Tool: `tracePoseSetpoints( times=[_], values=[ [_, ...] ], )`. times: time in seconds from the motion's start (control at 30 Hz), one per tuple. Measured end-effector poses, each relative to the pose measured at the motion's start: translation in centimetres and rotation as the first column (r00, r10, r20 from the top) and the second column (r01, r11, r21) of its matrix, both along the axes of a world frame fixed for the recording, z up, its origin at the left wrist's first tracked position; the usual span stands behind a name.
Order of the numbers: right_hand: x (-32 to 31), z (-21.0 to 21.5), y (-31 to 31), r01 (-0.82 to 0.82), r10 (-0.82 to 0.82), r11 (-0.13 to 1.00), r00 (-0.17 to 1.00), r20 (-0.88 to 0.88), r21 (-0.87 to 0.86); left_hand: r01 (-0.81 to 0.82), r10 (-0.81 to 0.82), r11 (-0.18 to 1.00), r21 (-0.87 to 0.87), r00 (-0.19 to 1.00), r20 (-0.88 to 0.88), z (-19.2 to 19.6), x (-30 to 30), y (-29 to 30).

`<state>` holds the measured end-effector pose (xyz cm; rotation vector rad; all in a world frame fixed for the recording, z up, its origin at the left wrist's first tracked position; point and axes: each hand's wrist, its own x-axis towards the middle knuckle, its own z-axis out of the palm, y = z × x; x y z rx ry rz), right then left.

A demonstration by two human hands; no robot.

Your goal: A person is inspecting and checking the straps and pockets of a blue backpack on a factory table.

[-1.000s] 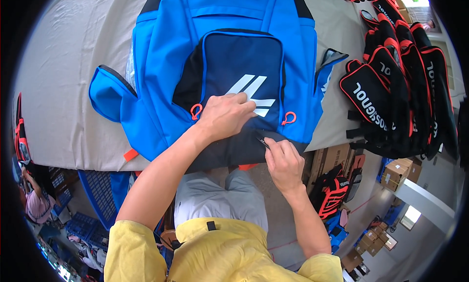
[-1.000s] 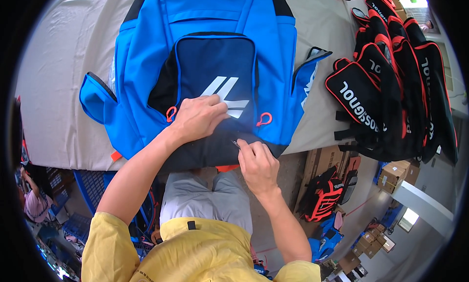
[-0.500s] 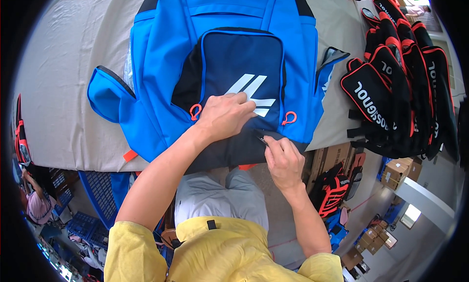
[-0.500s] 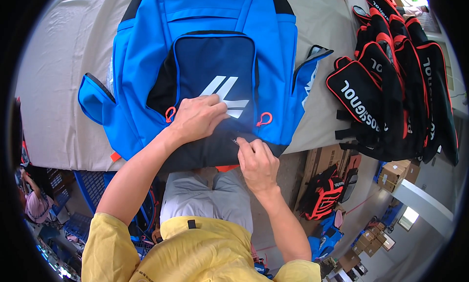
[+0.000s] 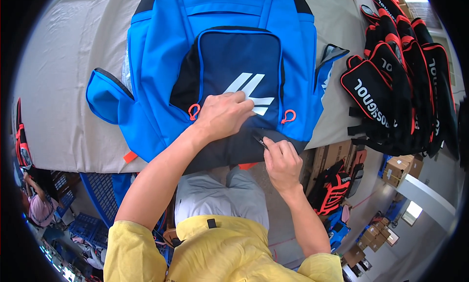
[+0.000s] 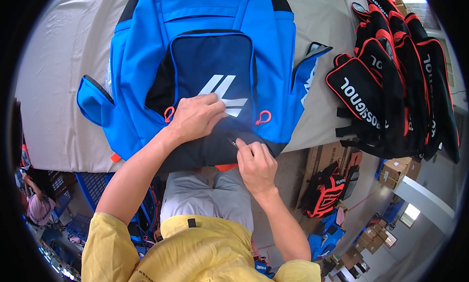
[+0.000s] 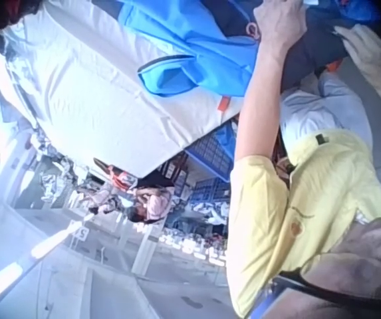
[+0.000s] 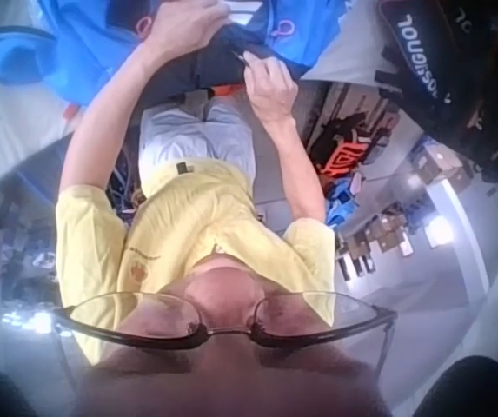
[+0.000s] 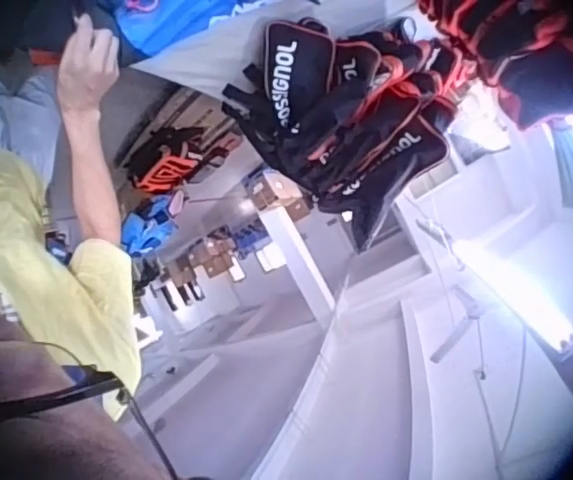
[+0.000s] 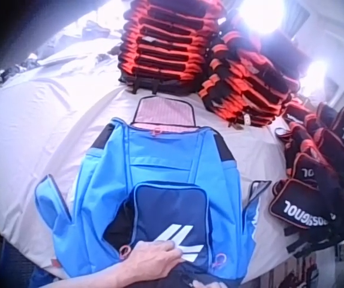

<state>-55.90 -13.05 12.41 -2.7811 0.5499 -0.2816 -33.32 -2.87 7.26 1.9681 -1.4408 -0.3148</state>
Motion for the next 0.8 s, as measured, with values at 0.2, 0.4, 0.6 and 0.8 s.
tracePoseSetpoints(
  times=[0.2, 0.4, 0.6, 0.8],
  values=[
    [0.3, -0.3, 0.1, 0.01, -0.01, 1.0, 1.0, 0.006, -0.013, -0.002, 0.002, 1.0, 0.004, 1.0, -0.007, 0.1, 0.0, 0.1],
    [0.5, -0.6, 0.3, 0.045, -0.046, 0.998, 0.999, -0.012, -0.052, -0.002, 0.002, 1.0, -0.002, 1.0, -0.005, 0.0, 0.0, 0.1],
    [0.4, -1.7, 0.5, 0.056, -0.057, 0.995, 0.998, -0.012, -0.077, -0.009, 0.009, 1.0, -0.009, 1.0, 0.004, -0.1, 0.0, 0.0],
    [0.3, -1.6, 0.6, 0.076, -0.075, 0.996, 0.997, 0.015, -0.044, -0.004, 0.004, 1.0, 0.023, 1.0, 0.0, 0.0, 0.1, 0.0]
  ],
)
